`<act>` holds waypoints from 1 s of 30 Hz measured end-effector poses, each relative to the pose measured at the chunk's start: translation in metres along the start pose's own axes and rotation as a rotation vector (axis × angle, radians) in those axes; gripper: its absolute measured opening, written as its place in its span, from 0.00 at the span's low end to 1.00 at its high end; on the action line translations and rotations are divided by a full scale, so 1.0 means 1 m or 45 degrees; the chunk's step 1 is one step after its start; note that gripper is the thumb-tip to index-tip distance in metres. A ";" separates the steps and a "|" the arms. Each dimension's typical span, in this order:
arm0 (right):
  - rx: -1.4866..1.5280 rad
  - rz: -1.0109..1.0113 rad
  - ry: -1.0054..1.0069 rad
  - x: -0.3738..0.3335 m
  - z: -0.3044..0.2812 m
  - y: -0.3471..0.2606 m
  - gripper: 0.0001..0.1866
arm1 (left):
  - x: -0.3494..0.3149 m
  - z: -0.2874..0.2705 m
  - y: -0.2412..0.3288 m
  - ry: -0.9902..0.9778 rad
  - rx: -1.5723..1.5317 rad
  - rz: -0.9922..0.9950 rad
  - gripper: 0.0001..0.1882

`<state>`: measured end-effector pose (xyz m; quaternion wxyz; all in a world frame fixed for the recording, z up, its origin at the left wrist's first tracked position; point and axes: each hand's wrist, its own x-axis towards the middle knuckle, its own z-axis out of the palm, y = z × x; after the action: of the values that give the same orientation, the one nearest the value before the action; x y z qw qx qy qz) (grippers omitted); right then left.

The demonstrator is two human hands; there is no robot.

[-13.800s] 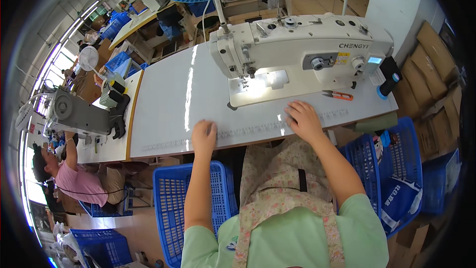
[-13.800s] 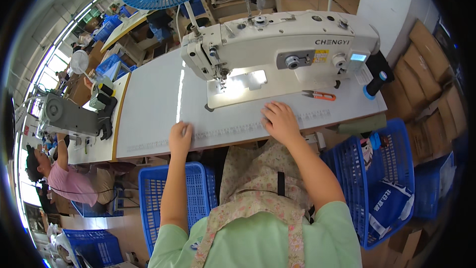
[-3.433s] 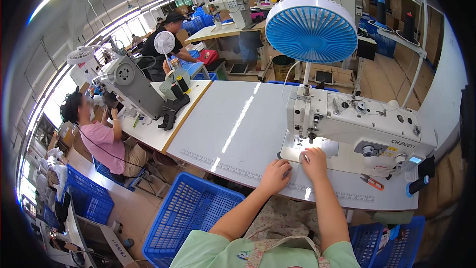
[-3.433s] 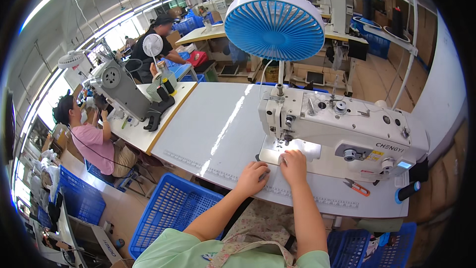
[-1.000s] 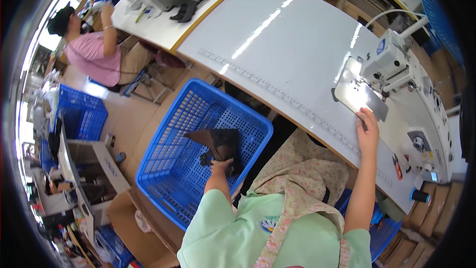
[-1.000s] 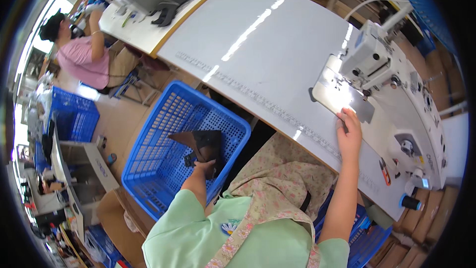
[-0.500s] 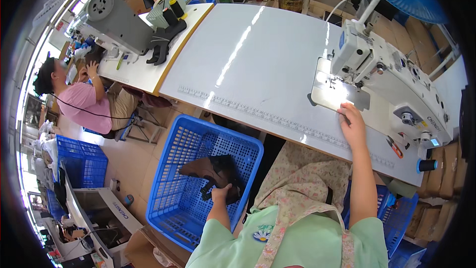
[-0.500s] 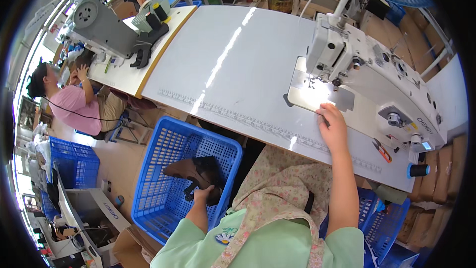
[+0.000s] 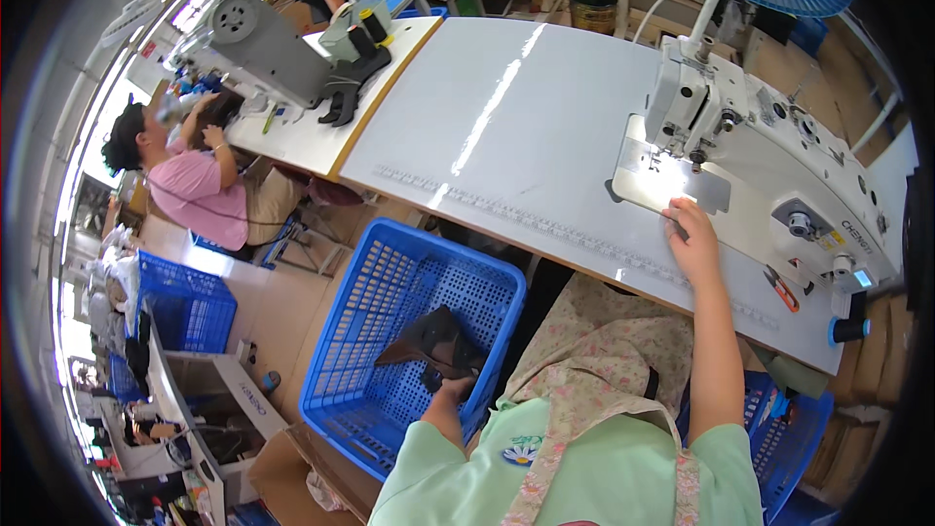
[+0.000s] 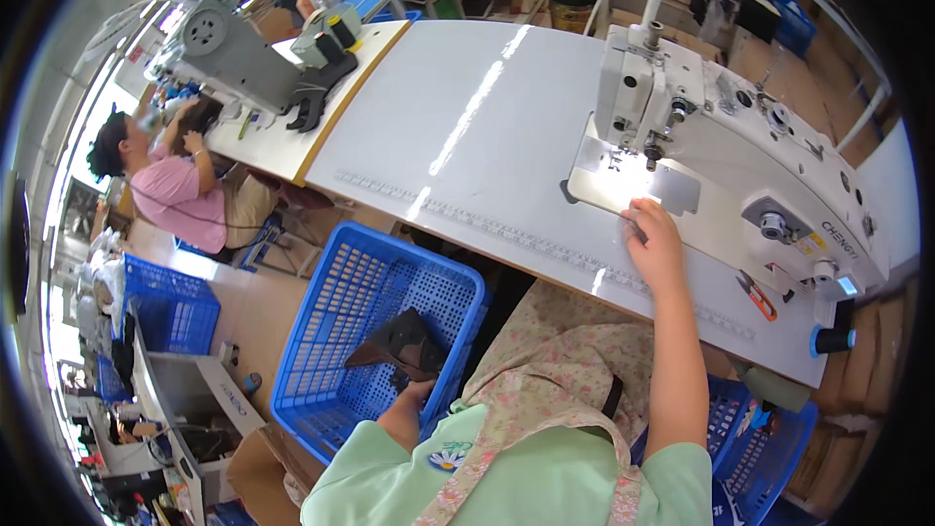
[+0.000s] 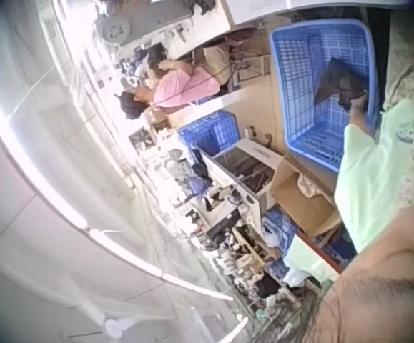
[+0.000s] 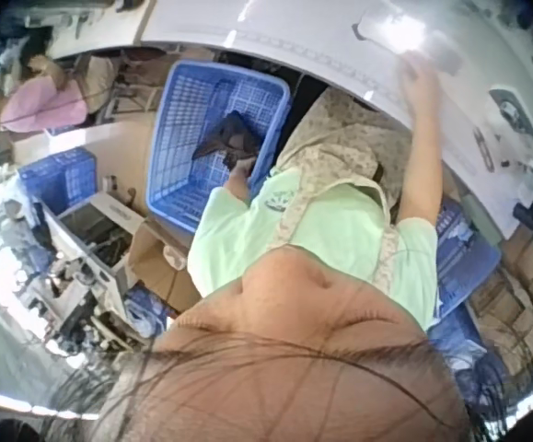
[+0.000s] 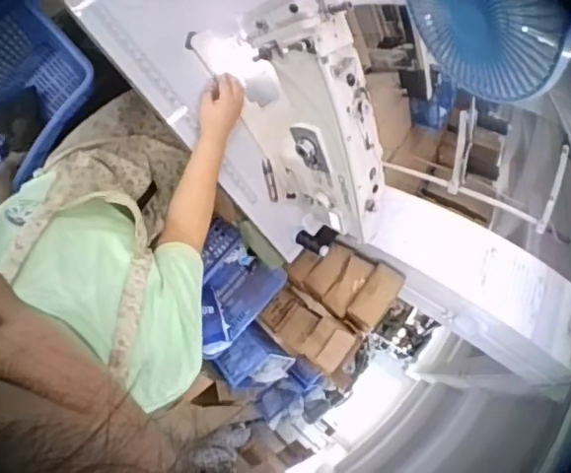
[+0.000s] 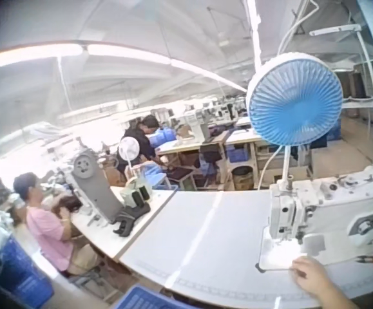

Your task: The person takes a boot upper from a basket, trims it with snips, and stitches the material using a sewing machine. The person then sets it aside and repeats the process with another boot upper, sewing it under the machine needle and trimming threads with snips.

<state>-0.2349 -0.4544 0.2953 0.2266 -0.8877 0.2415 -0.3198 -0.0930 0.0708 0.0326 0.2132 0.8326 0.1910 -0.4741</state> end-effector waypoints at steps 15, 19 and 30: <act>-0.022 0.014 -0.029 0.006 -0.003 -0.010 0.11 | 0.006 -0.021 0.029 0.517 0.692 0.783 0.45; -0.049 -0.028 -0.025 0.002 0.000 -0.001 0.13 | -0.042 -0.099 0.039 0.702 0.584 0.937 0.29; 0.576 0.037 -0.526 -0.041 0.011 -0.100 0.16 | -0.257 -0.177 0.062 0.534 -1.163 1.626 0.18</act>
<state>-0.2268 -0.3501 0.3250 0.4673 -0.8575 0.1256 -0.1748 -0.0584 0.0835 0.3487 0.7212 0.6833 -0.1103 0.0297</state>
